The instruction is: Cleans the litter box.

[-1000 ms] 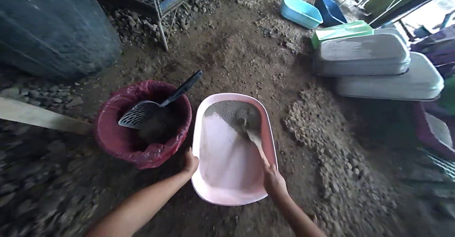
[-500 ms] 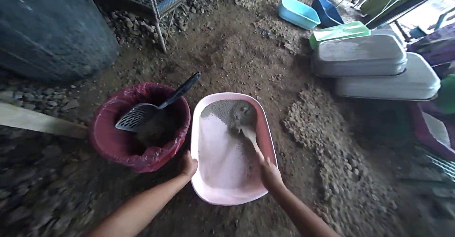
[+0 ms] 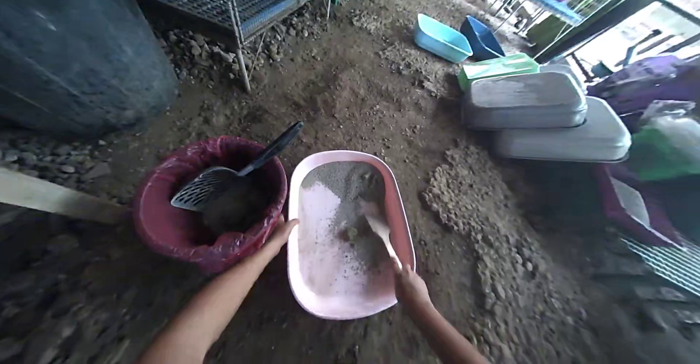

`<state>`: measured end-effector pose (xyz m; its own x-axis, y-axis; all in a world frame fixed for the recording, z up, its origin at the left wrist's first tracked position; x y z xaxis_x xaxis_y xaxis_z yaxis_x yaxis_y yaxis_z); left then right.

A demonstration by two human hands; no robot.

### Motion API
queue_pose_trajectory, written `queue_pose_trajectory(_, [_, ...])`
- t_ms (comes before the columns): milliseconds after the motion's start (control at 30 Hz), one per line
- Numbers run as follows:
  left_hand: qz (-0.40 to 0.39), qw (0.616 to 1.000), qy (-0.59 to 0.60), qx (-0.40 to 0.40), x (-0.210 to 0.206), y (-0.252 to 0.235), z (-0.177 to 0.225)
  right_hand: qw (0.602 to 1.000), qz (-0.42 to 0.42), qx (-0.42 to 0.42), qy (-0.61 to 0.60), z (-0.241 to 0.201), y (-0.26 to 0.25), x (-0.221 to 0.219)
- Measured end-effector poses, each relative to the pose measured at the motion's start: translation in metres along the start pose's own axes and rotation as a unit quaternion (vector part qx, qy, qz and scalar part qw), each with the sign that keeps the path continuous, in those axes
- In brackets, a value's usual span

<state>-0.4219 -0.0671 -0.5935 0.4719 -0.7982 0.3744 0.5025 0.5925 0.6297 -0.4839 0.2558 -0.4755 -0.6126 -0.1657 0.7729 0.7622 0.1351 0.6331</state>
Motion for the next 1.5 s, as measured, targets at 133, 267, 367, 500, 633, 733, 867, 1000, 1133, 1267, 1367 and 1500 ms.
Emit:
queue_pose_trajectory(133, [-0.023,0.995,-0.071,-0.068,-0.003,-0.003,0.016,0.999,-0.041,-0.029,-0.018,0.046,0.053,-0.018])
queue_pose_trajectory(267, [-0.016,0.985,-0.060,-0.158,0.010,0.047,0.031,0.992,0.021,-0.006,-0.125,0.064,0.092,0.014])
queue_pose_trajectory(367, [-0.001,0.984,-0.068,-0.166,0.019,0.082,0.023,0.985,0.074,0.000,-0.155,0.067,0.131,0.045])
queue_pose_trajectory(500, [0.006,0.976,-0.014,-0.219,0.020,0.094,0.015,0.969,0.166,0.022,-0.179,0.068,0.156,0.072])
queue_pose_trajectory(633, [-0.014,0.983,-0.003,-0.183,0.012,0.065,0.015,0.975,0.170,0.025,-0.142,0.054,0.145,0.085])
queue_pose_trajectory(733, [-0.025,0.990,-0.030,-0.138,0.002,0.035,0.020,0.986,0.143,0.036,-0.074,0.041,0.121,0.077])
queue_pose_trajectory(867, [-0.002,0.988,-0.128,-0.085,-0.010,0.008,-0.005,0.999,0.045,0.012,-0.025,0.031,0.091,0.046])
queue_pose_trajectory(1000, [0.014,0.976,-0.210,-0.059,-0.009,0.010,-0.005,1.000,0.019,0.017,0.005,0.013,0.042,0.009])
queue_pose_trajectory(1133, [-0.002,0.986,-0.166,0.009,-0.010,0.005,-0.014,0.998,0.062,-0.005,-0.021,-0.034,-0.034,0.022])
queue_pose_trajectory(1267, [-0.010,0.987,0.099,0.128,-0.028,0.077,-0.041,0.995,0.085,0.010,-0.051,-0.084,-0.063,0.046])
queue_pose_trajectory(1367, [-0.200,0.907,0.203,0.310,-0.067,0.182,-0.066,0.997,0.038,0.048,-0.039,-0.100,-0.011,0.032])
queue_pose_trajectory(1500, [-0.555,0.820,-0.142,-0.004,-0.083,0.201,-0.026,0.999,-0.024,0.038,-0.001,-0.074,0.071,-0.011])
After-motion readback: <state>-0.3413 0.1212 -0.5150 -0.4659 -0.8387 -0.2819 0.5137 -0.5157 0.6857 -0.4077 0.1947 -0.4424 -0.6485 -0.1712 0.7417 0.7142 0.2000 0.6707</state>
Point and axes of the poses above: each hand's wrist, its own y-axis away from the middle knuckle, its own x-axis out of the back of the hand, z = x × y, the point moved 4 cm from there along -y, towards the middle knuckle, and after that the axes turned 11 degrees about z, right-handed, at the moved point
